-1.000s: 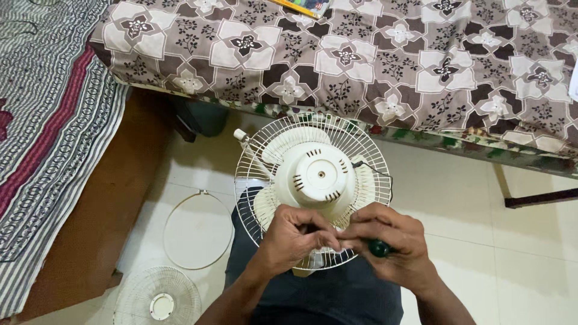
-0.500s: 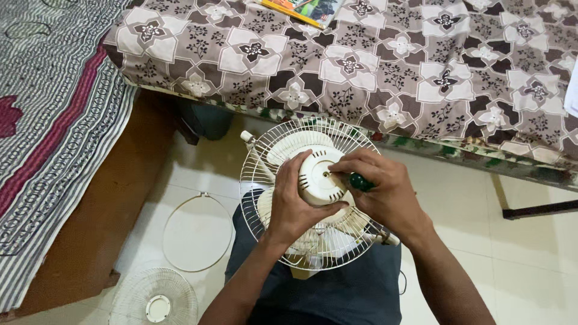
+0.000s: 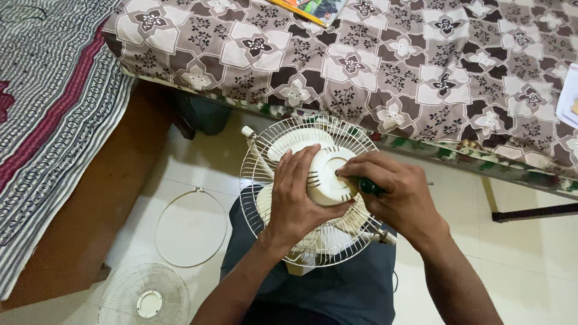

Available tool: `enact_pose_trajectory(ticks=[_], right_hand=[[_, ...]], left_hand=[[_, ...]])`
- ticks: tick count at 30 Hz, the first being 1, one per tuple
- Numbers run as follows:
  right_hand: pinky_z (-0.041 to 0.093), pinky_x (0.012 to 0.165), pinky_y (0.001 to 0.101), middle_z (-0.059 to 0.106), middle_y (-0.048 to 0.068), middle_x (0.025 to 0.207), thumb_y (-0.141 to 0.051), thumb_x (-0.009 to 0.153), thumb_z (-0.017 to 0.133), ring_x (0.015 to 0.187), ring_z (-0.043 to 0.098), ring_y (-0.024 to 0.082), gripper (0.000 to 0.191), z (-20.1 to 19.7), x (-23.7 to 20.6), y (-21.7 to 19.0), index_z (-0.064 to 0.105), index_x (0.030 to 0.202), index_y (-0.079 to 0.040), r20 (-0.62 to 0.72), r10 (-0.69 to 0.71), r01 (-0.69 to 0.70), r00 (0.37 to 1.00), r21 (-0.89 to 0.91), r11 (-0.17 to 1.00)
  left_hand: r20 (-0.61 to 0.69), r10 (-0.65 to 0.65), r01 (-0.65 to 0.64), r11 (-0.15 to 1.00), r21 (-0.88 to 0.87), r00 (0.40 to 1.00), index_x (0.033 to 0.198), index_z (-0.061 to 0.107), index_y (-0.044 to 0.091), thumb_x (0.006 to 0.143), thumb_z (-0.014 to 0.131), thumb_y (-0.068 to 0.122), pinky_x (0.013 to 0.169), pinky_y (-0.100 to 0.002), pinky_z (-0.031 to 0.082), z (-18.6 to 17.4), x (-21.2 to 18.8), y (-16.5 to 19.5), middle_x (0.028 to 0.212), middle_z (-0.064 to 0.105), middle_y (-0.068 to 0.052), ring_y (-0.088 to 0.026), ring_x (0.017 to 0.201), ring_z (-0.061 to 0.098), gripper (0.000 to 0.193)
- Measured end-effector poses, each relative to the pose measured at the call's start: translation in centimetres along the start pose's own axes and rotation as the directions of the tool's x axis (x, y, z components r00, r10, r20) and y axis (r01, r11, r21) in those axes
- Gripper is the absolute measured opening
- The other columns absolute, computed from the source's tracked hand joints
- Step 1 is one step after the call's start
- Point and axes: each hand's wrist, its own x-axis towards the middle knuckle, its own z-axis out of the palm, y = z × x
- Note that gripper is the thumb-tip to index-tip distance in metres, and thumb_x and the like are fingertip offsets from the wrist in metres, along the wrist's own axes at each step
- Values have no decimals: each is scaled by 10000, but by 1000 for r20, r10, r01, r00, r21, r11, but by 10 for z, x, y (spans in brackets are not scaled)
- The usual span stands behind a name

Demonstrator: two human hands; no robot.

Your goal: The person sits on the floor with a table fan and services it. They remove the rear motor cover, unscrew the central fastener with a screwdriver, take off the fan blades, and brush dust from the blades and guard with a brush.

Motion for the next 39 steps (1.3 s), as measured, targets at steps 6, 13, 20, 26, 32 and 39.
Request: enact_pose_trajectory(ticks=[6, 13, 20, 26, 32, 39], right_hand=[[612, 750, 328, 744, 31, 1032, -24, 771, 818, 903, 751, 193, 264, -3, -7, -5, 769, 1002, -143, -26, -18, 18, 999, -12, 1000], [597, 674, 304, 709, 42, 1048, 4, 702, 811, 822, 745, 164, 369, -13, -20, -15, 770, 1040, -138, 58, 72, -76, 996, 67, 995], [629, 720, 246, 702, 56, 1120, -1, 842, 776, 860, 737, 108, 277, -24, -25, -19, 769, 1077, -148, -54, 53, -47, 997, 105, 993], [482, 670, 192, 691, 60, 974, -63, 1029, 777, 760, 618, 65, 97, -52, -45, -21, 763, 1125, -67, -314, 183, -144, 932, 144, 979], [485, 637, 191, 706, 34, 967, -93, 1006, 764, 762, 629, 61, 134, -44, -55, -4, 757, 1140, -97, -279, 201, -142, 939, 218, 966], [439, 547, 269, 672, 19, 757, -101, 910, 767, 622, 583, 81, 171, -23, -66, 7, 777, 1081, -86, -142, 340, -298, 930, 252, 921]], left_hand=[[-6, 29, -29, 1000, 1, 1000, 1502, 411, 8, 660, 955, 529, 1287, -560, 289, -6, -4, 8, 1437, 556, -194, -344, 1384, 547, 1130], [-21, 87, -87, 996, 14, 996, 1496, 424, 17, 668, 955, 511, 1304, -553, 285, -12, -10, 16, 1447, 567, -183, -335, 1404, 540, 1101], [19, -7, 10, 993, -119, 1000, 1461, 450, -9, 610, 960, 521, 1133, -547, 493, -22, 7, 23, 1352, 608, -239, -353, 1276, 607, 1125], [143, -228, 269, 821, -504, 963, 1446, 507, 9, 712, 923, 470, 858, -343, 651, -69, 63, -3, 1226, 735, -142, -226, 1032, 803, 961], [129, -201, 238, 751, -616, 971, 1397, 554, -54, 746, 901, 510, 910, -370, 666, -89, 96, -6, 1163, 746, -164, -238, 1008, 790, 928], [18, -59, 62, 912, -406, 998, 1472, 474, -30, 728, 942, 495, 1023, -384, 600, -51, 69, -10, 1323, 686, -166, -267, 1201, 733, 1024]])
